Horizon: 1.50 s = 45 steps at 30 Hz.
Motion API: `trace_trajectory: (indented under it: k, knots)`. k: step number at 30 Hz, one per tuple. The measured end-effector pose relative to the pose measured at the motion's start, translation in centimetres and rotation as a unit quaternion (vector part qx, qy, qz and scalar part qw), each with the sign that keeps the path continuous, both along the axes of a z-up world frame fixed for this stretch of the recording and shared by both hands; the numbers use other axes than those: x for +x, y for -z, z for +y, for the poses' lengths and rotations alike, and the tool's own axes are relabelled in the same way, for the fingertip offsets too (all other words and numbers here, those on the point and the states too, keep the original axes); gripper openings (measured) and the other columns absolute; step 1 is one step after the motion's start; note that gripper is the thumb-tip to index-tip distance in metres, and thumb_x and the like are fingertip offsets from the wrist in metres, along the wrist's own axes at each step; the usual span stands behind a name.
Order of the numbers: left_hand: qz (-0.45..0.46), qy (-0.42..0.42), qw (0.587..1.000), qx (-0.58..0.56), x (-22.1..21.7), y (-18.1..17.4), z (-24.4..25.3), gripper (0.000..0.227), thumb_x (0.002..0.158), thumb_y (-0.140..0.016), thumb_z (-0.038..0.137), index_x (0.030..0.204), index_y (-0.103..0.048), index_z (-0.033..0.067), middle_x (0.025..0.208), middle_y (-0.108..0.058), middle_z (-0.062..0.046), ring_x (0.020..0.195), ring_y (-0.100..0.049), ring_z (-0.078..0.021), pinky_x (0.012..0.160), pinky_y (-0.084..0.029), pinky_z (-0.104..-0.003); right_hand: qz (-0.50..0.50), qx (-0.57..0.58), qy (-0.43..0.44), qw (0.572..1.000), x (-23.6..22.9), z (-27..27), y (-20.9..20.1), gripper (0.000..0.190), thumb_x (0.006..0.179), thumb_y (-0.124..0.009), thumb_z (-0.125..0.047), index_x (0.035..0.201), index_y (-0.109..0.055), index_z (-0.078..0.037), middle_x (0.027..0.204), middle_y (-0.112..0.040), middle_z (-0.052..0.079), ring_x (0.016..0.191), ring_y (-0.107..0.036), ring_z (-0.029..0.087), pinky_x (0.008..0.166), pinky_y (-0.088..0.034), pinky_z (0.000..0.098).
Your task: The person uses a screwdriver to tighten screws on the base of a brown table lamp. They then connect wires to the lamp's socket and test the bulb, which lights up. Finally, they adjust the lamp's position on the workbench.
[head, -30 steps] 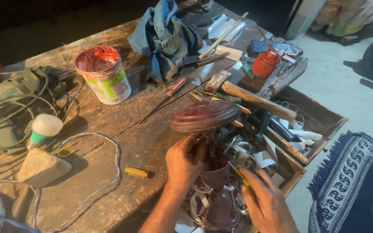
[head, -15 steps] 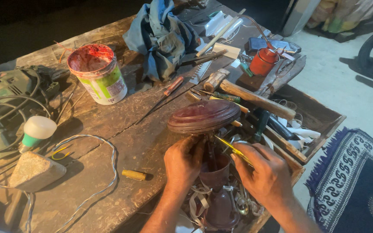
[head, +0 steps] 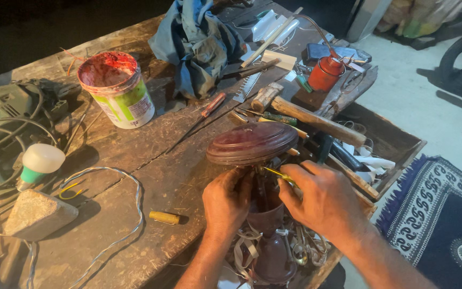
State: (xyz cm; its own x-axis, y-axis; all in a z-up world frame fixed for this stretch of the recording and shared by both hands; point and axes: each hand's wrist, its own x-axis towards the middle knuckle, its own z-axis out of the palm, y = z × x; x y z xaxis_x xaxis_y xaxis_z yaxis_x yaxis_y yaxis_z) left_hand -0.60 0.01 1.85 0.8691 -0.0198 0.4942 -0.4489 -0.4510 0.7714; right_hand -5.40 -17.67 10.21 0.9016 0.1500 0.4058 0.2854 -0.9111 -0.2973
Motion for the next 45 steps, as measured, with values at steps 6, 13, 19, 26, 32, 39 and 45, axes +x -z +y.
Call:
trace_trajectory:
  k: [6, 13, 19, 26, 32, 39, 45]
  knots:
    - [-0.010, 0.006, 1.000, -0.008, 0.1, 0.0, 0.2, 0.014, 0.084, -0.074, 0.010, 0.098, -0.076, 0.0054, 0.089, -0.076, -0.015, 0.081, -0.073, -0.0357, 0.068, -0.056, -0.042, 0.169, -0.219, 0.111, 0.955, 1.8, 1.1, -1.7, 0.029, 0.102, -0.067, -0.042, 0.088, -0.067, -0.016, 0.074, -0.071, 0.010, 0.074, -0.072, 0.031, 0.071, -0.059, 0.0421]
    - [-0.029, 0.014, 0.999, -0.037, 0.0, 0.0, 0.4, 0.014, 0.085, -0.075, 0.008, 0.098, -0.075, 0.0039, 0.091, -0.075, -0.015, 0.082, -0.073, -0.0356, 0.070, -0.057, -0.041, -0.060, -0.156, -0.089, 0.982, 1.4, 1.6, -2.8, 0.014, 0.072, -0.071, -0.012, 0.083, -0.065, -0.009, 0.082, -0.064, 0.009, 0.083, -0.068, 0.032, 0.070, -0.057, 0.0413]
    - [-0.026, 0.018, 0.999, -0.036, -0.1, 0.1, 0.7, 0.014, 0.084, -0.073, 0.006, 0.097, -0.075, 0.0031, 0.091, -0.075, -0.016, 0.082, -0.073, -0.0368, 0.070, -0.057, -0.042, 0.004, -0.137, 0.023, 0.990, 0.8, 2.0, -1.7, 0.018, 0.089, -0.071, -0.018, 0.100, -0.062, -0.008, 0.075, -0.068, 0.013, 0.073, -0.070, 0.035, 0.065, -0.057, 0.0461]
    - [-0.028, 0.012, 0.998, -0.048, 0.0, 0.2, 0.7, 0.014, 0.085, -0.075, 0.008, 0.098, -0.074, 0.0022, 0.091, -0.075, -0.016, 0.082, -0.073, -0.0364, 0.070, -0.057, -0.041, -0.083, 0.024, -0.126, 0.988, 0.9, 0.7, -1.6, 0.030, 0.084, -0.074, -0.018, 0.103, -0.055, -0.005, 0.087, -0.071, 0.014, 0.079, -0.072, 0.034, 0.065, -0.057, 0.0408]
    - [-0.032, 0.013, 0.998, -0.046, 0.2, 0.5, 0.8, 0.016, 0.083, -0.076, 0.008, 0.098, -0.074, 0.0007, 0.092, -0.075, -0.018, 0.083, -0.073, -0.0370, 0.071, -0.057, -0.041, -0.030, -0.047, -0.001, 0.998, 0.4, 1.3, -1.4, 0.023, 0.089, -0.077, -0.014, 0.103, -0.060, -0.008, 0.082, -0.072, 0.012, 0.074, -0.072, 0.034, 0.062, -0.056, 0.0451]
    - [0.014, 0.025, 0.998, -0.052, 0.2, 0.8, 0.9, 0.018, 0.082, -0.075, 0.009, 0.098, -0.074, 0.0012, 0.092, -0.075, -0.018, 0.083, -0.074, -0.0363, 0.072, -0.058, -0.041, -0.120, 0.010, -0.135, 0.983, 0.1, 0.9, -1.5, 0.028, 0.088, -0.067, -0.011, 0.111, -0.053, -0.006, 0.103, -0.067, 0.017, 0.094, -0.070, 0.038, 0.075, -0.057, 0.0447]
    - [-0.013, 0.031, 0.998, -0.046, 0.1, 0.6, 1.1, 0.021, 0.080, -0.075, 0.007, 0.099, -0.074, 0.0010, 0.093, -0.075, -0.019, 0.085, -0.073, -0.0373, 0.074, -0.057, -0.042, -0.076, -0.043, -0.028, 0.996, -0.1, 1.1, -1.8, 0.028, 0.090, -0.074, -0.013, 0.114, -0.061, -0.005, 0.100, -0.070, 0.012, 0.086, -0.071, 0.034, 0.068, -0.057, 0.0444]
